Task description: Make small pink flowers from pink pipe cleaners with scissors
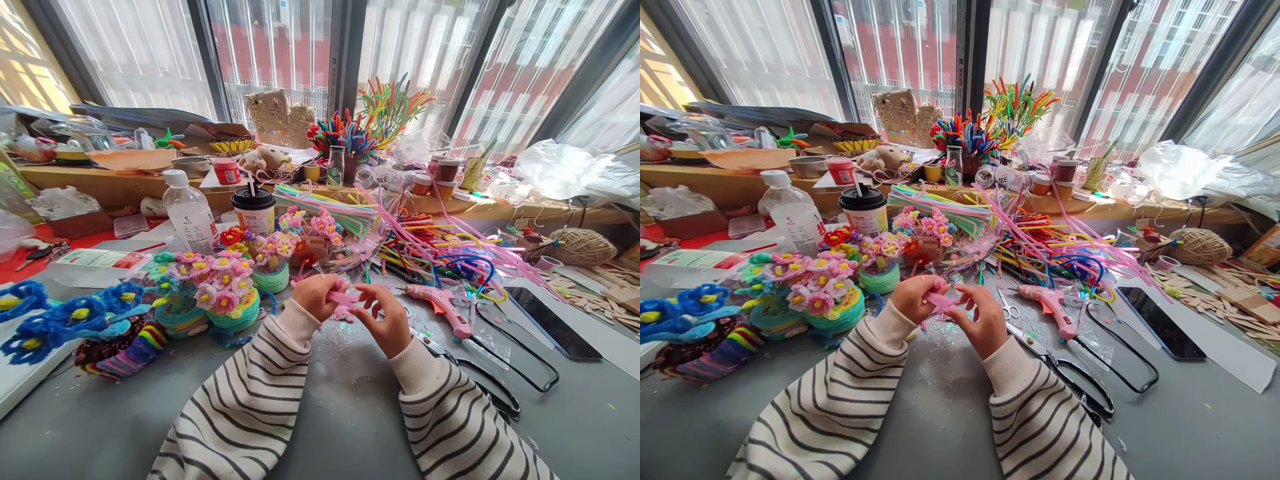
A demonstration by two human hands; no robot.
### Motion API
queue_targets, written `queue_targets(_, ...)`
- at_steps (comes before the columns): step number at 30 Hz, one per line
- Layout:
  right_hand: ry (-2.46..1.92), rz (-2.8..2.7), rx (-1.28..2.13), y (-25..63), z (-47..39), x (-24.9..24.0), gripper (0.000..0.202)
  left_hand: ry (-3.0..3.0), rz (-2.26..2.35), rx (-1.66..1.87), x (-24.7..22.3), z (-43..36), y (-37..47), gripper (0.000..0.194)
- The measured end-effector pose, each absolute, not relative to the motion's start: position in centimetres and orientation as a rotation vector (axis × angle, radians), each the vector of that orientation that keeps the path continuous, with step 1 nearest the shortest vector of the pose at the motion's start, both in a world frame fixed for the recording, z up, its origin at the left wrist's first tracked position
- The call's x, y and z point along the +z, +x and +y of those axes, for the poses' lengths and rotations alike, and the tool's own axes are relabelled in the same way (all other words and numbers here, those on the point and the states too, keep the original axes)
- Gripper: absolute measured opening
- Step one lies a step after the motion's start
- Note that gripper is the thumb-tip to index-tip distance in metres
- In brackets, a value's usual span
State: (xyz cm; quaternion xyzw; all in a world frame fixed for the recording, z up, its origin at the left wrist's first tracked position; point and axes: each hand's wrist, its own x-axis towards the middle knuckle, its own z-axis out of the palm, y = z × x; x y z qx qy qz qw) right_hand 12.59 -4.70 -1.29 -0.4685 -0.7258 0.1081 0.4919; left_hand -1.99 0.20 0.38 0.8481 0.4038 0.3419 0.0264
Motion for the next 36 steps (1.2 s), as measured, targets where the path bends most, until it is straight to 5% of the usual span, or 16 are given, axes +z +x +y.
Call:
queue_targets(8, -1.044, -1.804, 0.227, 12.4, -5.0, -0.9, 0.013, 3.038, 1.414, 0.919, 0.2, 0.3, -1.8, 0.032)
queue_targets(22, -1.199, -1.274, 0.348, 13.6, -3.8, -2.1, 0.013, 2.662, 1.811, 0.742, 0.2, 1.1, -2.2, 0.033)
queue_targets(31, -1.049, -0.981, 0.468, 14.7, -2.7, -2.4, 0.015, 2.273, 1.608, 1.096, 1.1, 1.8, -3.1, 0.019)
queue_targets(36, -1.02, -0.973, 0.519, 14.7, -2.5, -2.6, 0.013, 1.919, 1.322, 1.379, 1.5, 1.9, -2.9, 0.037)
